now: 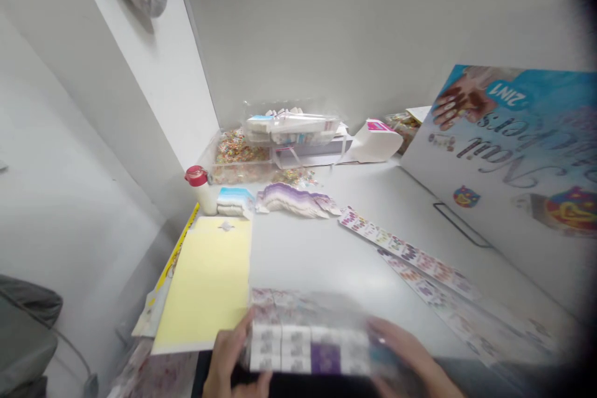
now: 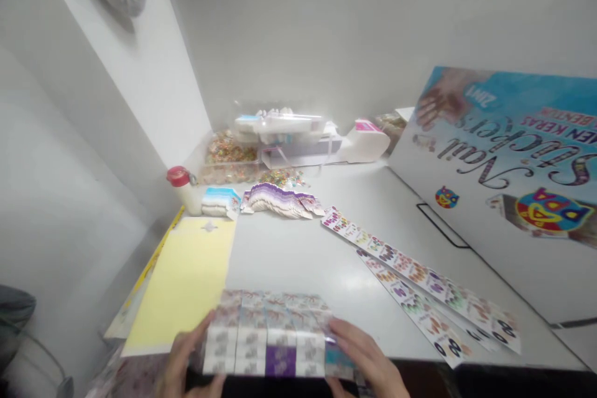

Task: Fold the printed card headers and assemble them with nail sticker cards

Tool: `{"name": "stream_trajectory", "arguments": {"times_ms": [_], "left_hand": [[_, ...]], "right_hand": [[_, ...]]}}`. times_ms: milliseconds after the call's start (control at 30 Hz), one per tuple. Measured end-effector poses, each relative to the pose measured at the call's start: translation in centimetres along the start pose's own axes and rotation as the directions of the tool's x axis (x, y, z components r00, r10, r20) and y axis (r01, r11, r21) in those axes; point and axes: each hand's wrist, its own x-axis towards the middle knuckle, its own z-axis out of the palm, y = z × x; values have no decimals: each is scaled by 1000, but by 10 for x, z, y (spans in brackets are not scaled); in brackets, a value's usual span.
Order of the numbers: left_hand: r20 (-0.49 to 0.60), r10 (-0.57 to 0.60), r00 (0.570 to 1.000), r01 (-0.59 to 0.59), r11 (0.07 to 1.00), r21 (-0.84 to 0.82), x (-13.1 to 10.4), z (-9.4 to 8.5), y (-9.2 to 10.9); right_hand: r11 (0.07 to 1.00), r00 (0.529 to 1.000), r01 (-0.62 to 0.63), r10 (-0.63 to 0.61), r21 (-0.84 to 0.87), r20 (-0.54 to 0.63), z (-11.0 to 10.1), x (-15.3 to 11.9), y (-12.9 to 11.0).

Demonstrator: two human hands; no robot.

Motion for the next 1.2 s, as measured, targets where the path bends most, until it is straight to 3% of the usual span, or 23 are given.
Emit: {"name": "stream_trajectory", "arguments": {"times_ms": [67,133,200,300,367,433,500,567,633,700,800,900,967,1033,1067,1200], "left_hand": [[-76,-191,979,185,980,-77,27,1,12],[15,-435,900,432,888,-161,54,6,21],[151,-537,830,557,814,-166,73,13,24],[155,-516,842,537,831,-144,83,15,11],[11,-465,885,465,885,9,79,8,-9],[-135,-391,910,413,874,256,69,-8,-35],[-202,-418,886,460,731,504,56,-26,-62],[-226,-551,803,554,552,624,44,-44,-87],[-181,-580,795,546,552,630,35,-58,-105],[-193,-586,787,570,572,589,31,-67,-115],[-192,-654,732,658,606,447,31,-74,-120],[-94,-725,682,727,659,193,35,-79,-116],[-28,-752,659,753,658,29,38,-81,-112],[22,-778,628,777,624,-85,41,-84,-106],[45,-790,611,788,602,-126,42,-85,-103],[141,-828,542,832,507,-224,46,-93,-96]], "right_hand": [[992,992,-123,123,37,-3,0,22,-5],[959,969,-245,247,145,8,1,49,-6],[917,942,-336,325,214,86,4,77,0],[886,905,-416,381,207,189,9,108,19],[869,882,-456,412,191,230,12,120,36],[858,864,-487,444,165,238,15,125,52],[863,861,-492,463,116,210,17,128,65],[896,888,-445,439,12,138,21,129,73],[927,933,-346,356,-145,48,28,131,73],[931,966,-249,259,-267,2,38,135,64],[932,978,-190,208,-307,26,59,145,35],[925,982,-130,168,-356,80,86,163,-7],[958,973,-34,97,-283,211,109,180,-34],[994,883,68,-21,-83,469,136,200,-57],[995,842,96,-60,-39,536,150,210,-65],[989,760,146,-105,-11,641,208,248,-77]]}}
